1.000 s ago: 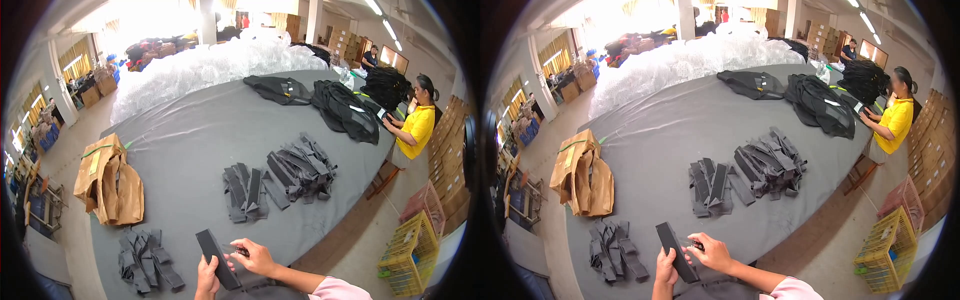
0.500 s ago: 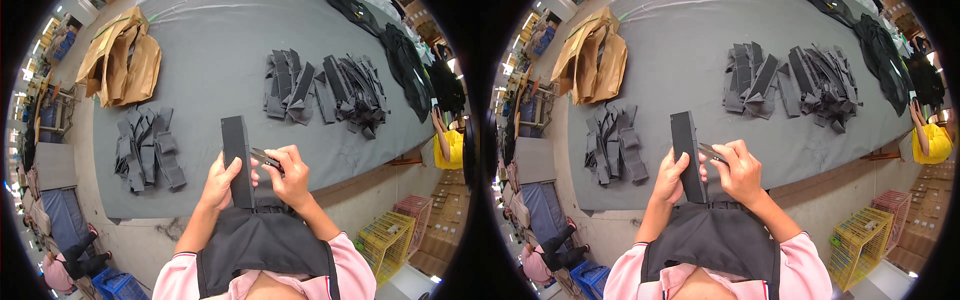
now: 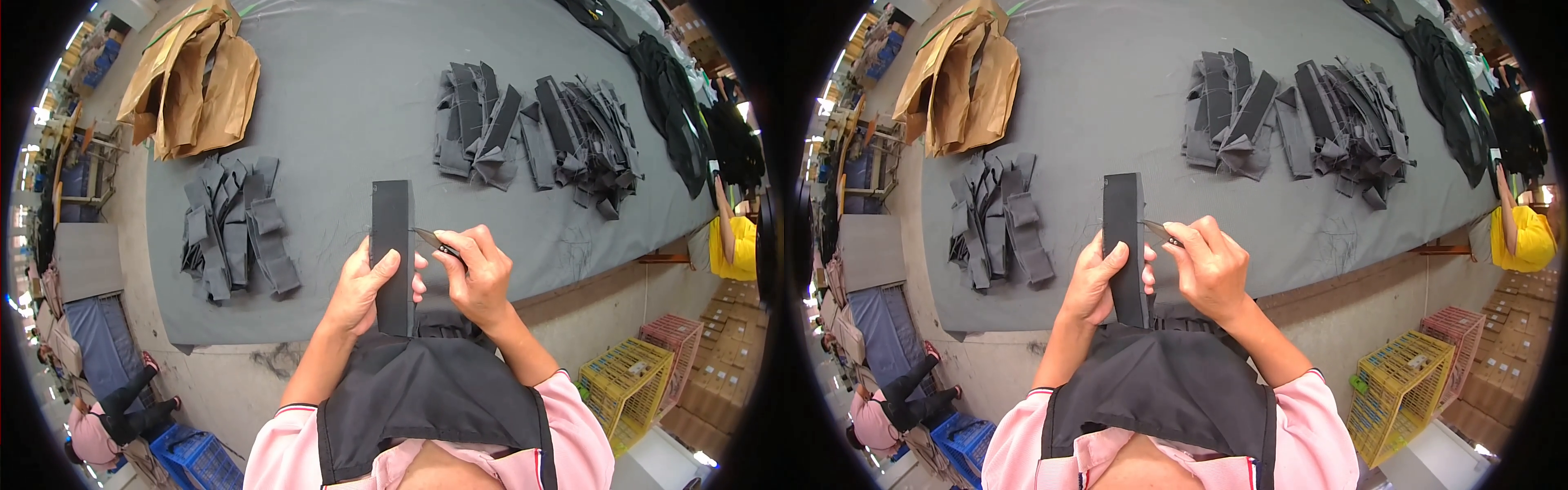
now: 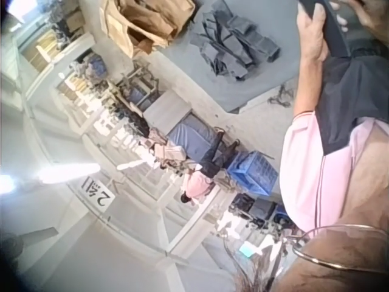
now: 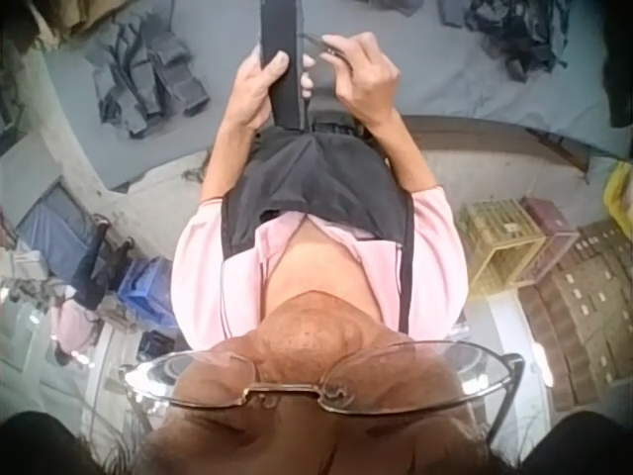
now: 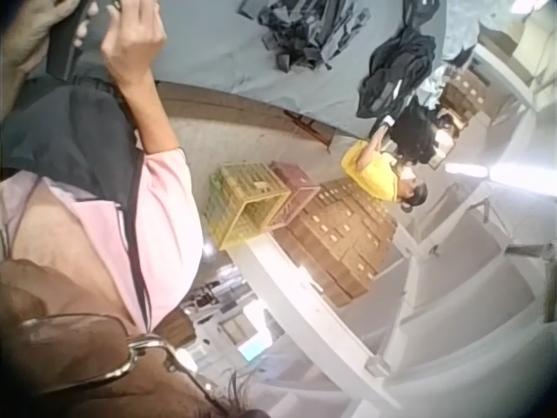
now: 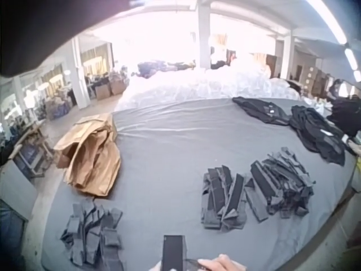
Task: Cutting and trimming black fabric strips using thread nippers in a workshop environment.
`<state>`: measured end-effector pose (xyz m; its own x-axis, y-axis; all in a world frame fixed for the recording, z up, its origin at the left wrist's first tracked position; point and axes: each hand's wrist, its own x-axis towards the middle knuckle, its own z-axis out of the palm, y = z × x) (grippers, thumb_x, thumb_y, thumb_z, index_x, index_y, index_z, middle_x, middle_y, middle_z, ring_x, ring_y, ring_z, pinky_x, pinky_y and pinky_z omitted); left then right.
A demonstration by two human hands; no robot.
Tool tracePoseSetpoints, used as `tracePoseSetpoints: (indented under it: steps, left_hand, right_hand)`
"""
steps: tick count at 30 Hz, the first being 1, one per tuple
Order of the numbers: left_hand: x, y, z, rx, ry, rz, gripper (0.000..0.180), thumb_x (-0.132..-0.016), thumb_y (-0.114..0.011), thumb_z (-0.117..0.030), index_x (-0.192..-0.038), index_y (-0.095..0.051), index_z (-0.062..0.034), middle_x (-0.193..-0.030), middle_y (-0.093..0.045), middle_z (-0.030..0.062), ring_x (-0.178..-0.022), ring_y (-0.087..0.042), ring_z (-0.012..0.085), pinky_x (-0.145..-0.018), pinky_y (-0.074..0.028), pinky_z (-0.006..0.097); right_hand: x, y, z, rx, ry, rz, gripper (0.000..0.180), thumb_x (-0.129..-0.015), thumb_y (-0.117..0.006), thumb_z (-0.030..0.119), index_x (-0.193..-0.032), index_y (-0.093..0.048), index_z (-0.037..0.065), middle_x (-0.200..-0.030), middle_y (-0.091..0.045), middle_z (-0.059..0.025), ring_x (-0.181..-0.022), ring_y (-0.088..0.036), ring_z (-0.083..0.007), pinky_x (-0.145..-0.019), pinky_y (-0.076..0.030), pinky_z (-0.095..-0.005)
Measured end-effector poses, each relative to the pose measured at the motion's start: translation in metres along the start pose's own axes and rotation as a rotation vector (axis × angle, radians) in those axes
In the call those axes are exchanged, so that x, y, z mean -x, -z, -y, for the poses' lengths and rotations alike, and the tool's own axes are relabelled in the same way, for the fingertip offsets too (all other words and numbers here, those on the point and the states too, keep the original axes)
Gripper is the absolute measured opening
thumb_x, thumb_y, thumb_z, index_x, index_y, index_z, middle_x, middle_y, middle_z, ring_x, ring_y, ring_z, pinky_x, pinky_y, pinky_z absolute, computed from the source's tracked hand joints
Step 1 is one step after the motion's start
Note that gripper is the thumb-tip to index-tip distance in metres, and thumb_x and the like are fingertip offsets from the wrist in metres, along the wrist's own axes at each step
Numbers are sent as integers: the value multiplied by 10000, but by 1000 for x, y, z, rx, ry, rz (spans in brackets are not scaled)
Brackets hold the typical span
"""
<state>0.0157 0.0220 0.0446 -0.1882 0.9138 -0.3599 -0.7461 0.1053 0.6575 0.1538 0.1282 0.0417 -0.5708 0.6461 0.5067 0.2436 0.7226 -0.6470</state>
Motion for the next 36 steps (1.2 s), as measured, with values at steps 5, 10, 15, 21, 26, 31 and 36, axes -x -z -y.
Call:
tracePoseSetpoints:
  steps: [5,10,15,21,26,31,36]
  left_hand:
    - [0,-1,-2,-11,30,-4,329,-917,-548,-231,-1127,-420,-12,-954,-599,137,-739,-626,199,-626,-548,334]
    - [0,-3,-2,-87,47,-37,331,-920,-544,-216,-1151,-423,-12,-949,-599,125,-735,-619,183,-632,-542,319]
    - [2,-4,-2,-196,84,3,342,-918,-545,-209,-1171,-430,-10,-951,-598,96,-732,-612,157,-638,-526,290]
    - [6,-2,-4,-208,126,19,345,-916,-545,-218,-1181,-436,-26,-954,-600,94,-733,-611,150,-625,-529,285]
    - [4,1,-5,-190,158,28,392,-907,-563,-238,-1205,-413,-32,-958,-593,107,-735,-615,161,-629,-538,297]
    - [5,-1,1,-215,146,87,507,-897,-578,-294,-1270,-327,-58,-1057,-559,153,-831,-619,212,-712,-546,359]
    - [3,-1,-9,-61,176,322,589,-891,-568,-367,-1298,-267,-66,-1101,-546,179,-885,-622,270,-764,-532,364]
  right_hand:
    - [1,2,3,-98,-78,-2,251,-690,-685,-14,-927,-634,49,-730,-528,-55,-554,-549,-182,-480,-433,-289]
    - [0,6,5,-165,-143,44,265,-700,-670,-23,-953,-635,50,-763,-536,-54,-559,-555,-165,-473,-442,-286]
    - [-9,1,7,-200,-97,168,244,-706,-676,4,-941,-629,51,-777,-517,-48,-570,-574,-156,-479,-458,-277]
    - [-12,-4,6,-140,-18,212,226,-697,-682,6,-913,-628,46,-750,-503,-40,-545,-564,-158,-468,-444,-293]
    - [-5,-3,1,-53,86,113,234,-685,-688,-7,-906,-631,45,-765,-496,-47,-547,-523,-152,-474,-424,-284]
    - [-28,-5,-8,-812,-699,221,301,-743,-717,75,-997,-559,40,-776,-501,13,-625,-443,-44,-541,-389,-205]
    - [-24,0,-7,-1356,-977,371,199,-788,-704,180,-843,-559,56,-638,-508,44,-518,-402,-14,-473,-349,-176]
